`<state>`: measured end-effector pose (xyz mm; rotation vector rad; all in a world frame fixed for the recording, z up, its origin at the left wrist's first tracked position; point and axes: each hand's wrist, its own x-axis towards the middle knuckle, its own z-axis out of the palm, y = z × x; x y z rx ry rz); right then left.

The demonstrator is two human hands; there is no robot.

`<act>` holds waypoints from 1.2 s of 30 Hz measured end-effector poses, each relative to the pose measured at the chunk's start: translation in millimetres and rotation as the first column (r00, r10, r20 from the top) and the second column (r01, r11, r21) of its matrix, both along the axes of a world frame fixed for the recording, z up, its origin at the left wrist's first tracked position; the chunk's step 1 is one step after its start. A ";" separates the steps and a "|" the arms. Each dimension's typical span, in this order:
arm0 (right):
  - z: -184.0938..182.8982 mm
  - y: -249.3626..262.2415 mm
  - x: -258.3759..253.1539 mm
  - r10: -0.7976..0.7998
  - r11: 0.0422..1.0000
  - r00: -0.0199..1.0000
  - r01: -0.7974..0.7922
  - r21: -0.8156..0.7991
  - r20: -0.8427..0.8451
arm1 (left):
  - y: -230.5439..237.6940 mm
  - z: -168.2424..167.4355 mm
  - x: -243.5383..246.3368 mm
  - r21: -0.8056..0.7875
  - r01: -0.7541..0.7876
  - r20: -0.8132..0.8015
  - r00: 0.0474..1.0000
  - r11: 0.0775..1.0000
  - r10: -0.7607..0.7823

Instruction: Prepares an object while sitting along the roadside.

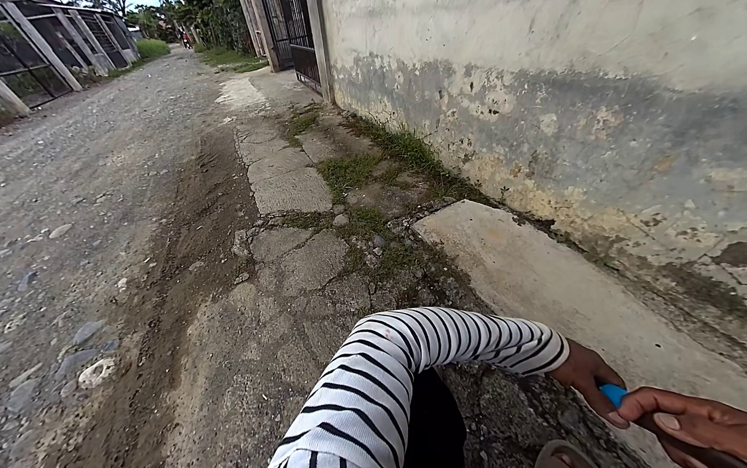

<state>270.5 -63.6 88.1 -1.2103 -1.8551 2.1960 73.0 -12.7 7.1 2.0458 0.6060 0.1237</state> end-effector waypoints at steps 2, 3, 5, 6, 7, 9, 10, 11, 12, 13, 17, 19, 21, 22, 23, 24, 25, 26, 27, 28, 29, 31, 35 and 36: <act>0.5 -0.4 -0.3 -0.005 1.000 1.000 0.005 -0.002 0.002 | 0.3 -1.0 0.6 0.004 0.000 -0.003 1.000 1.000 0.000; 0.7 -0.6 -0.4 -0.008 1.000 1.000 0.008 -0.001 0.000 | 0.6 -1.2 0.5 0.004 0.001 -0.003 1.000 1.000 -0.001; 0.1 -0.4 -0.2 -0.006 1.000 1.000 0.006 0.002 0.000 | 0.9 -1.1 -0.5 0.003 0.007 0.002 1.000 1.000 -0.007; -0.3 0.0 0.2 -0.002 1.000 1.000 0.002 0.003 0.000 | 0.6 -0.6 -0.7 0.003 0.007 0.003 1.000 1.000 -0.007; -0.3 0.3 0.3 0.000 1.000 1.000 0.000 0.000 -0.001 | 0.1 0.2 -0.7 0.002 0.005 -0.004 1.000 1.000 -0.005; 0.3 0.2 0.2 -0.001 1.000 1.000 0.001 -0.010 -0.010 | -0.2 1.1 0.1 -0.004 -0.001 -0.023 1.000 1.000 0.001; 0.5 -0.1 -0.2 -0.004 1.000 1.000 0.004 -0.011 -0.012 | -0.1 1.4 0.2 -0.006 -0.002 -0.030 1.000 1.000 0.001; 0.1 0.2 0.0 -0.003 1.000 1.000 0.003 -0.013 -0.013 | 0.3 0.6 0.3 -0.006 0.000 -0.029 1.000 1.000 0.000; -0.2 0.4 0.1 -0.001 1.000 1.000 0.001 -0.013 -0.011 | 0.5 -0.2 0.2 -0.007 0.002 -0.022 1.000 1.000 -0.002; -0.5 0.4 0.1 -0.001 1.000 1.000 0.001 -0.012 -0.010 | 0.4 -0.3 -0.1 -0.010 0.002 -0.017 1.000 1.000 -0.002; -0.1 -0.1 0.0 -0.005 1.000 1.000 0.005 -0.012 -0.011 | -0.4 1.2 -0.6 -0.010 0.001 -0.021 1.000 1.000 -0.001; 1.0 -0.4 -0.6 -0.005 1.000 1.000 0.005 -0.013 -0.009 | -0.3 1.2 -0.6 -0.007 0.004 -0.019 1.000 1.000 -0.004; 2.0 -0.7 -1.5 -0.006 1.000 1.000 0.006 -0.013 -0.008 | -0.3 2.0 -1.2 -0.007 0.005 -0.019 1.000 1.000 -0.005; 2.0 -0.8 -1.7 -0.006 1.000 1.000 0.006 -0.010 -0.008 | -0.4 2.4 -1.4 -0.006 0.002 -0.020 1.000 1.000 -0.002; 1.7 -0.7 -1.6 -0.005 1.000 1.000 0.005 -0.008 -0.011 | -0.5 3.3 -1.4 -0.004 0.000 -0.029 1.000 1.000 0.000; 1.5 -0.5 -1.3 -0.007 1.000 1.000 0.007 -0.007 -0.013 | -1.0 4.9 -1.3 -0.002 -0.004 -0.042 0.999 1.000 0.004; 1.5 -0.4 -1.2 -0.009 1.000 1.000 0.009 -0.006 -0.010 | -1.3 5.8 -1.0 0.001 -0.006 -0.047 0.999 1.000 0.006; 1.4 -0.2 -1.0 -0.010 1.000 1.000 0.010 -0.005 -0.007 | -1.4 5.6 -0.7 0.003 -0.007 -0.043 0.999 1.000 0.007; 1.2 -0.1 -0.8 -0.009 1.000 1.000 0.009 -0.006 -0.004 | -1.4 4.7 -0.6 -0.001 -0.008 -0.036 0.999 1.000 0.008; 0.9 0.2 -0.5 -0.007 1.000 1.000 0.007 -0.005 -0.001 | -1.2 3.6 -0.5 -0.006 -0.010 -0.028 1.000 1.000 0.010; 0.9 0.3 -0.6 -0.005 1.000 1.000 0.005 -0.005 0.001 | -1.1 3.0 -0.4 -0.011 -0.013 -0.024 1.000 1.000 0.012; 0.8 0.2 -0.7 -0.006 1.000 1.000 0.006 -0.009 -0.003 | -1.5 4.0 -0.5 -0.010 -0.014 -0.032 0.999 1.000 0.014; 1.1 -0.2 -1.1 -0.002 1.000 1.000 0.002 -0.006 -0.006 | -1.1 3.2 0.1 0.000 -0.013 -0.037 0.999 1.000 0.013; 0.3 0.3 -0.6 0.003 1.000 1.000 -0.003 -0.005 -0.006 | -0.3 0.6 0.8 0.000 -0.014 -0.029 0.999 1.000 0.014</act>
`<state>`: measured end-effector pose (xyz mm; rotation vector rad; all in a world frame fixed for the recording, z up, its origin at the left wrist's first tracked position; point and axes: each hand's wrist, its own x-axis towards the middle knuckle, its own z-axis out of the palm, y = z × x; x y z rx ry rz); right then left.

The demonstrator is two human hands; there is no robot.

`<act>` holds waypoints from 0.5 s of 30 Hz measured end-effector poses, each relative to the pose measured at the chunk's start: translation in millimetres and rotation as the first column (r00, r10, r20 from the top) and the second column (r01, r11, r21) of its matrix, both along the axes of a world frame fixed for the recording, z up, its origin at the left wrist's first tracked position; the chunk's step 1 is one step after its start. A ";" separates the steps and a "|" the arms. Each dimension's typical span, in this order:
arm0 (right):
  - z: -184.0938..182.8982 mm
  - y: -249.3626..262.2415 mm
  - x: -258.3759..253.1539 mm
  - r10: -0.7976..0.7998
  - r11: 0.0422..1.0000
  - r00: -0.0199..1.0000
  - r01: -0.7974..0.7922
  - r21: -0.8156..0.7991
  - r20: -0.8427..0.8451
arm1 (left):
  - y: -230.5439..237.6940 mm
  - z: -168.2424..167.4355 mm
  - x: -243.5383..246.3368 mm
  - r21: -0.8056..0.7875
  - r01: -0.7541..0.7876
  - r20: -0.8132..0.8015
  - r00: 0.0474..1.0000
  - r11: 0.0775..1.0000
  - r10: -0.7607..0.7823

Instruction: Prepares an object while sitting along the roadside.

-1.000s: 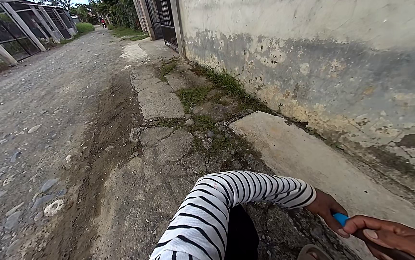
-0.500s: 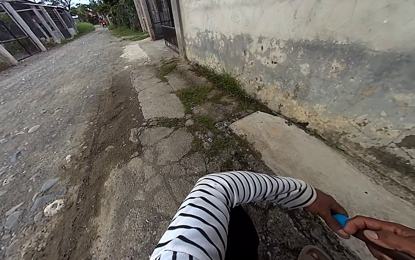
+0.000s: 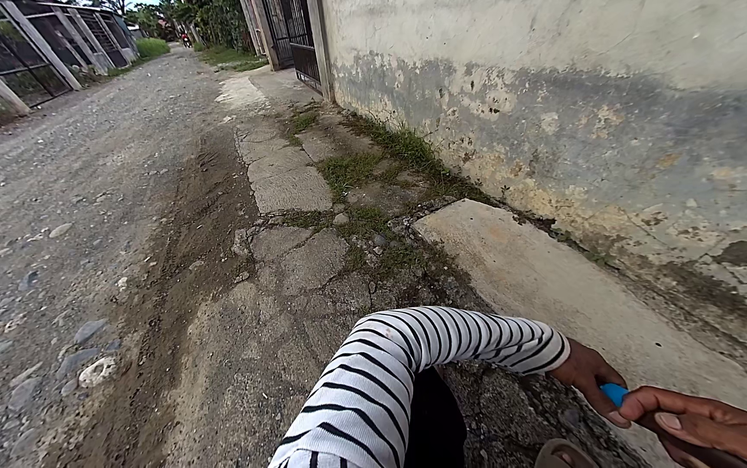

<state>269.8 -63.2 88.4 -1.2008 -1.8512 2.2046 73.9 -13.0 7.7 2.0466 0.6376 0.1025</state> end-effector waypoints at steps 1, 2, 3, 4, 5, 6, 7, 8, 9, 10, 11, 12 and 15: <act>-1.0 0.7 0.6 0.006 1.000 1.000 -0.006 -0.001 -0.003 | 0.4 -1.8 0.2 -0.002 -0.002 0.010 1.000 1.000 0.002; -1.9 1.2 1.1 0.007 1.000 1.000 -0.007 -0.002 -0.006 | 0.7 -2.3 0.0 -0.007 -0.002 0.012 1.000 1.000 0.003; -2.2 1.5 1.4 0.009 1.000 1.000 -0.009 -0.001 -0.007 | 0.8 -2.4 0.1 -0.015 -0.004 0.012 1.000 1.000 0.004; -2.2 1.4 1.6 0.008 1.000 1.000 -0.008 -0.002 -0.008 | 0.9 -2.0 0.3 -0.021 -0.005 0.009 1.000 1.000 0.006; -1.9 1.2 1.6 0.005 1.000 1.000 -0.005 -0.001 -0.008 | 0.8 -1.5 0.4 -0.023 -0.006 0.007 1.000 1.000 0.006; -1.4 0.7 1.2 0.003 1.000 1.000 -0.003 0.000 -0.006 | 0.5 -1.0 0.3 -0.023 -0.006 0.011 1.000 1.000 0.007; -0.9 0.3 0.6 0.002 1.000 1.000 -0.002 0.000 -0.005 | 0.2 -0.5 -0.1 -0.021 -0.005 0.015 1.000 1.000 0.005; -0.7 0.2 0.3 0.001 1.000 1.000 -0.001 0.000 -0.004 | 0.0 -0.3 -0.3 -0.017 -0.003 0.016 1.000 1.000 0.004; -0.5 0.1 0.3 0.002 1.000 1.000 -0.002 0.002 -0.003 | 0.0 -0.1 -0.3 -0.011 -0.001 0.014 1.000 1.000 0.001; -0.3 -0.1 0.4 0.000 1.000 1.000 0.000 0.004 -0.002 | -0.1 0.4 -0.4 -0.006 0.001 0.010 1.000 1.000 -0.001; -0.1 -0.1 0.4 -0.001 1.000 1.000 0.001 0.007 -0.001 | -0.2 0.8 -0.5 -0.003 0.001 0.007 1.000 1.000 -0.001; 0.1 -0.2 0.3 -0.002 1.000 1.000 0.002 0.009 0.000 | -0.1 1.2 -0.6 0.000 0.002 0.002 1.000 1.000 -0.002; 0.0 0.0 0.2 0.000 1.000 1.000 0.000 0.009 -0.004 | 0.1 1.4 -1.0 0.006 0.007 -0.003 1.000 1.000 -0.007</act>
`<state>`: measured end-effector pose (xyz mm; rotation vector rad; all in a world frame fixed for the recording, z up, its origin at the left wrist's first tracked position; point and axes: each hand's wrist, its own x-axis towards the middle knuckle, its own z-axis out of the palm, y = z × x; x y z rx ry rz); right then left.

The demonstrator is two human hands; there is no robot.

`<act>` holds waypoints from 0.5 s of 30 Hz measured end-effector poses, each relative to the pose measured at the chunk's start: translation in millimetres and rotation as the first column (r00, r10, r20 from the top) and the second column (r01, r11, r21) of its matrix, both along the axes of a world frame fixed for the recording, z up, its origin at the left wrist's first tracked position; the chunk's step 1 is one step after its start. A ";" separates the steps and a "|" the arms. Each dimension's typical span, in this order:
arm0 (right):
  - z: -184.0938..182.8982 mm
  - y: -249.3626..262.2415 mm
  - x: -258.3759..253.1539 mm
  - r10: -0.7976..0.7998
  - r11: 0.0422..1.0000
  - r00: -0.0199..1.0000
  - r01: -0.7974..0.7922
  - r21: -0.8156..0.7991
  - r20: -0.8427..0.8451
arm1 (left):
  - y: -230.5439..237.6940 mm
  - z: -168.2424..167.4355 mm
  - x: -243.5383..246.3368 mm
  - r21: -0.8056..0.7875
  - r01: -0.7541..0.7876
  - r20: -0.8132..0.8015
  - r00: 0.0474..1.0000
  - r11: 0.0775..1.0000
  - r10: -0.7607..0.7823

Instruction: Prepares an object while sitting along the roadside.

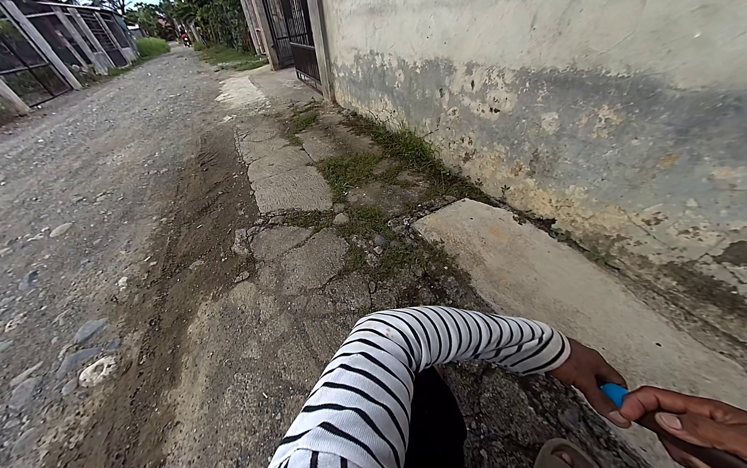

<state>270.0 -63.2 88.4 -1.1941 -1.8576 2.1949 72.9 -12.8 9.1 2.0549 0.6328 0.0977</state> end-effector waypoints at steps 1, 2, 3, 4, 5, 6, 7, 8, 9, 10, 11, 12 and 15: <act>-0.3 0.5 0.5 0.002 1.000 1.000 -0.002 -0.003 -0.002 | 0.3 -0.6 0.0 0.001 0.001 0.002 1.000 1.000 -0.001; -0.4 0.7 0.6 -0.001 1.000 1.000 0.001 -0.007 -0.003 | 0.7 -1.6 0.4 0.000 0.000 0.006 1.000 1.000 0.000; -0.3 0.6 0.6 -0.005 1.000 1.000 0.005 -0.010 -0.005 | 1.2 -3.8 1.2 -0.005 -0.002 0.018 1.000 1.000 0.002; -0.1 0.4 0.4 -0.010 1.000 1.000 0.010 -0.013 -0.006 | 1.6 -6.3 2.1 -0.010 -0.006 0.031 0.999 1.000 0.007; 0.0 0.3 0.2 -0.011 1.000 1.000 0.011 -0.015 -0.007 | 1.9 -7.6 2.6 -0.012 -0.009 0.037 0.999 1.000 0.010; 0.0 0.5 0.2 -0.009 1.000 1.000 0.008 -0.018 -0.009 | 2.2 -7.6 2.7 -0.013 -0.008 0.035 0.999 1.000 0.008; 0.1 0.5 0.0 -0.007 1.000 1.000 0.007 -0.018 -0.010 | 2.5 -7.7 2.8 -0.013 -0.004 0.032 0.999 1.000 0.005; 0.2 0.2 -0.3 -0.008 1.000 1.000 0.008 -0.019 -0.011 | 2.7 -7.2 2.5 -0.013 0.000 0.027 1.000 1.000 0.000; 0.0 0.1 -0.3 -0.007 1.000 1.000 0.007 -0.018 -0.010 | 2.5 -6.2 2.1 -0.012 0.002 0.023 1.000 1.000 -0.002; 0.0 -0.1 -0.3 -0.006 1.000 1.000 0.006 -0.017 -0.009 | 2.1 -5.9 2.0 -0.012 0.001 0.025 1.000 1.000 0.000; 0.5 -0.4 -0.6 -0.007 1.000 1.000 0.007 -0.016 -0.007 | 2.0 -5.8 1.7 -0.011 0.000 0.028 1.000 1.000 0.000; 0.9 -0.5 -0.5 -0.007 1.000 1.000 0.007 -0.017 -0.008 | 2.0 -5.4 1.4 -0.008 0.003 0.026 1.000 1.000 -0.003; 1.0 -0.8 -0.6 -0.008 1.000 1.000 0.008 -0.018 -0.010 | 1.9 -4.3 0.3 -0.007 0.006 0.025 1.000 1.000 -0.006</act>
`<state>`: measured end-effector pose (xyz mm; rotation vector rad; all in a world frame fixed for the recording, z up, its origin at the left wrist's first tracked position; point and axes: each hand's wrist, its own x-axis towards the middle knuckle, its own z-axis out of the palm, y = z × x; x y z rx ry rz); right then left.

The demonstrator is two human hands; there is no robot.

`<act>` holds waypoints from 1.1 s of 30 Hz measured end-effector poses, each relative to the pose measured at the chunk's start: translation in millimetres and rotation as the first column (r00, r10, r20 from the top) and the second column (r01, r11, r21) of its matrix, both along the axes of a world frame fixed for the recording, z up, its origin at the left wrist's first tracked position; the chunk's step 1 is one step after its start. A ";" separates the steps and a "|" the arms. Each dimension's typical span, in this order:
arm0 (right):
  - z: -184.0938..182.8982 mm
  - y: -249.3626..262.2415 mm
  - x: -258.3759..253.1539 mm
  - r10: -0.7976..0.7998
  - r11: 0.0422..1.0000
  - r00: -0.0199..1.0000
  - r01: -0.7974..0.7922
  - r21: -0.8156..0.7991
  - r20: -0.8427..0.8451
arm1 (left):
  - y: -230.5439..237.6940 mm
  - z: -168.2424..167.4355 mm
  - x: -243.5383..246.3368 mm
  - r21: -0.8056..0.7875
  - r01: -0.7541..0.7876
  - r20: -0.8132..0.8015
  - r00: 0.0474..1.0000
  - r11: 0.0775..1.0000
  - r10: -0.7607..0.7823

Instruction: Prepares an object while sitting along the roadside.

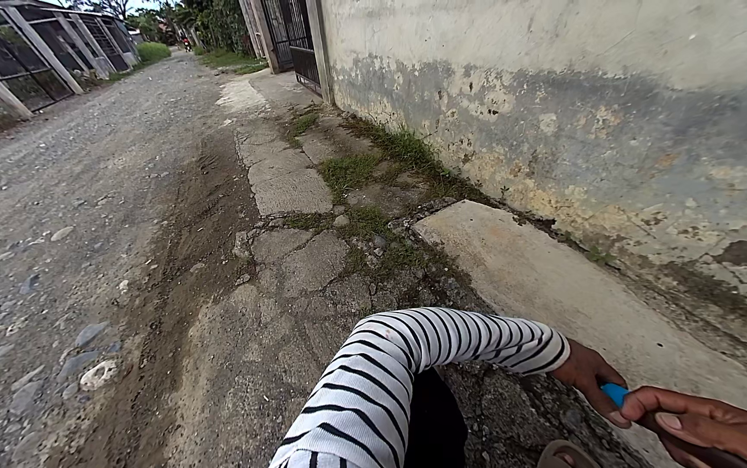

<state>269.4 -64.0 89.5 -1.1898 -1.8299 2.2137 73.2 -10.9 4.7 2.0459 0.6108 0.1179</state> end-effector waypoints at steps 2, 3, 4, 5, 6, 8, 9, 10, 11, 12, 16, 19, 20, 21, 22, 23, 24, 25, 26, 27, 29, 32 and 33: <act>-0.3 -0.2 -0.3 -0.003 1.000 1.000 0.003 0.000 0.000 | 0.1 -0.6 -0.6 0.003 0.005 0.009 1.000 1.000 -0.005; -0.6 0.1 -0.2 -0.002 1.000 1.000 0.002 0.000 0.000 | 0.1 -0.5 -0.6 0.009 0.007 0.009 1.000 1.000 -0.007; -1.2 0.4 0.3 0.001 1.000 1.000 -0.001 0.000 0.000 | 0.1 -0.6 -0.3 0.016 0.008 0.006 1.000 1.000 -0.008; -1.7 0.9 0.9 0.007 1.000 1.000 -0.007 0.000 -0.002 | -0.1 -0.4 -0.2 0.019 0.007 0.003 1.000 1.000 -0.007; -2.1 1.4 1.3 0.011 1.000 1.000 -0.011 -0.001 -0.005 | -0.2 -0.2 -0.2 0.022 0.008 -0.002 1.000 1.000 -0.008; -2.9 2.0 2.1 0.017 1.000 1.000 -0.017 -0.004 -0.008 | -0.3 -0.5 -0.2 0.023 0.010 0.000 1.000 1.000 -0.010; -3.1 2.2 2.4 0.016 1.000 1.000 -0.016 -0.005 -0.010 | -0.3 -0.8 -0.2 0.021 0.010 0.005 1.000 1.000 -0.011; -3.2 2.4 2.5 0.016 1.000 1.000 -0.016 -0.006 -0.010 | -0.1 -2.0 0.1 0.024 0.008 0.014 1.000 1.000 -0.008; -3.1 2.3 2.3 0.015 1.000 1.000 -0.015 -0.004 -0.006 | 0.1 -3.0 0.3 0.029 0.007 0.019 1.000 1.000 -0.008; -2.7 1.9 1.9 0.012 1.000 1.000 -0.012 -0.001 -0.001 | 0.1 -2.9 0.1 0.031 0.009 0.016 1.000 0.999 -0.010; -1.4 1.0 0.8 0.014 1.000 1.000 -0.014 0.007 0.003 | -1.8 2.1 -1.4 0.032 0.008 -0.010 1.000 0.999 -0.008; -1.1 0.3 -0.4 0.007 1.000 1.000 -0.007 0.009 0.000 | -3.8 4.2 -1.7 0.029 -0.008 -0.012 1.000 1.000 0.009; -1.0 0.0 -0.5 0.004 1.000 1.000 -0.004 0.010 0.002 | -3.9 4.2 -1.5 0.033 -0.010 -0.014 1.000 0.999 0.010; -1.1 -0.2 -0.6 -0.001 1.000 1.000 0.001 0.012 0.004 | -3.7 4.0 -1.4 0.037 -0.008 -0.015 1.000 0.999 0.008; -1.0 -0.4 -0.6 -0.003 1.000 1.000 0.003 0.013 0.006 | -3.4 4.0 -1.4 0.040 -0.003 -0.017 1.000 0.999 0.004; -0.9 -0.5 -0.6 -0.002 1.000 1.000 0.002 0.012 0.007 | -3.2 4.1 -1.4 0.042 0.002 -0.018 1.000 0.999 -0.001; -0.7 -0.3 -0.3 0.000 1.000 1.000 0.000 0.009 0.009 | -3.1 4.4 -1.4 0.040 0.006 -0.017 1.000 0.999 -0.005; -0.7 -0.4 -0.3 0.000 1.000 1.000 0.000 0.005 0.009 | -2.7 4.5 -1.3 0.035 0.008 -0.018 1.000 0.999 -0.008; -0.7 -0.5 -0.4 -0.003 1.000 1.000 0.003 0.002 0.007 | -2.3 4.5 -1.3 0.030 0.010 -0.022 1.000 0.999 -0.010; -0.6 -0.7 -0.5 -0.005 1.000 1.000 0.005 -0.001 0.005 | -2.2 5.0 -1.5 0.029 0.012 -0.026 1.000 1.000 -0.011; 0.3 -0.8 -1.2 -0.005 1.000 1.000 0.005 -0.010 0.006 | -2.6 6.2 -2.3 0.037 0.013 -0.030 0.999 0.999 -0.012; 0.2 -0.3 -1.3 0.005 1.000 1.000 -0.005 -0.009 0.009 | -3.2 8.1 -3.1 0.037 0.013 -0.031 0.999 0.999 -0.012; 0.4 -0.6 -1.5 0.005 1.000 1.000 -0.005 -0.003 0.010 | -3.1 8.1 -3.3 0.033 0.014 -0.026 1.000 0.999 -0.013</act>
